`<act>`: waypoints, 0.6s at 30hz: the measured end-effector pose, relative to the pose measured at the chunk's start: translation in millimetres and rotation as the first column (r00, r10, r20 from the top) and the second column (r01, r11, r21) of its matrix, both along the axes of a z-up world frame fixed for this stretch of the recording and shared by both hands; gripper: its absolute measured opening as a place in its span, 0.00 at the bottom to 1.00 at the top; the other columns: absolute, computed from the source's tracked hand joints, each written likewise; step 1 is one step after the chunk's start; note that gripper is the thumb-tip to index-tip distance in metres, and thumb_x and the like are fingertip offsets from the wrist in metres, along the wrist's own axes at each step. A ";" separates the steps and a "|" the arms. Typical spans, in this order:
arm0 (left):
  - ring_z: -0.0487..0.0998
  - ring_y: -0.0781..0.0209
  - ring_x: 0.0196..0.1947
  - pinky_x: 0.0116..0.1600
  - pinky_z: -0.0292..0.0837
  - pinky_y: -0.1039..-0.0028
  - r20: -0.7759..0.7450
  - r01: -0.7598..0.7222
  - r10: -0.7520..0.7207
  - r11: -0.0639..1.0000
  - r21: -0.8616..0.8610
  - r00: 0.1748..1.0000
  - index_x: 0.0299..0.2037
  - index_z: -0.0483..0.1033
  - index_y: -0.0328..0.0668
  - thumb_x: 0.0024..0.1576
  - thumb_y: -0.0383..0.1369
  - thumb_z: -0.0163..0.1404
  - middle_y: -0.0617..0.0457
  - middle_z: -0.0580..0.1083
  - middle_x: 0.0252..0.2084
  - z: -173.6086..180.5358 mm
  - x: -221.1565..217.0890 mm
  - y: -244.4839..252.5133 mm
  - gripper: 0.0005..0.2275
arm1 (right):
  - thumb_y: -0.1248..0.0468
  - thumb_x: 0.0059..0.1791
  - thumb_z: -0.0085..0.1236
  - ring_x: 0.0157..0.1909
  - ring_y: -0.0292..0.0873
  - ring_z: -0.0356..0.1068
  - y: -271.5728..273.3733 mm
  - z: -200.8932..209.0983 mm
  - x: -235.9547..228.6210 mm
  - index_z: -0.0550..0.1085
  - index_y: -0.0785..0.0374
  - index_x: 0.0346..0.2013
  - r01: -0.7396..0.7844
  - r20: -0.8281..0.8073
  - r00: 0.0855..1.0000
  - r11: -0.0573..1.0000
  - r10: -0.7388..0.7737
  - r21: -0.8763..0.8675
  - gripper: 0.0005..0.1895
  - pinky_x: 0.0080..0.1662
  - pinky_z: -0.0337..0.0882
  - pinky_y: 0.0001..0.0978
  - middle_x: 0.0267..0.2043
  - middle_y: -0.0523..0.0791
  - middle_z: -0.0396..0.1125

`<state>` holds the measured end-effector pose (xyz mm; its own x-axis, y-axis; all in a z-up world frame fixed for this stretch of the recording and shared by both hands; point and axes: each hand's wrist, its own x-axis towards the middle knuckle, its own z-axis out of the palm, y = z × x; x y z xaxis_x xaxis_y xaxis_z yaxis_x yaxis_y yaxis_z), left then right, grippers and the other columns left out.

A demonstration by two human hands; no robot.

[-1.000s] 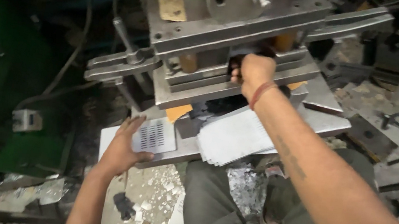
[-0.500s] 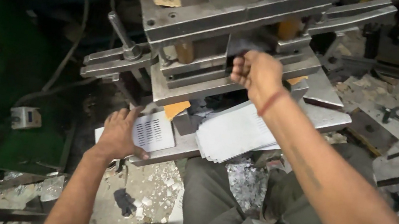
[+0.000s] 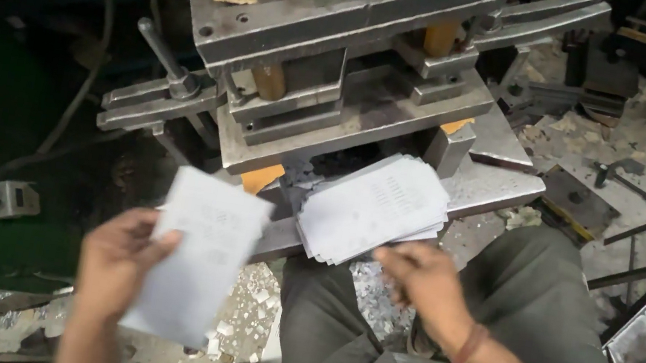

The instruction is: Operating a stamping machine to punch patterns into metal sheets and stacking the finished parts.

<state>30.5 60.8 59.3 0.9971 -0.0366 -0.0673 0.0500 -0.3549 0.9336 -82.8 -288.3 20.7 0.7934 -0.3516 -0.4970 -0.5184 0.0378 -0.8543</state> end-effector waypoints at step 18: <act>0.81 0.54 0.46 0.49 0.81 0.68 -0.013 0.081 -0.090 0.942 -0.325 0.996 0.63 0.69 0.32 0.54 0.18 0.49 0.40 0.79 0.49 -26.0 -24.5 -83.0 0.24 | 0.72 0.57 0.44 0.34 0.44 0.67 -33.5 68.6 74.7 0.72 0.79 0.51 0.077 0.200 0.967 0.929 -0.158 0.362 0.13 0.41 0.75 0.32 0.36 0.53 0.66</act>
<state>6.1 -22.1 33.2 0.9872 -0.1455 -0.0646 0.0598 -0.0374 0.9975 -8.1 -321.8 89.4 0.8607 -0.2860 -0.4212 -0.2908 0.4030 -0.8678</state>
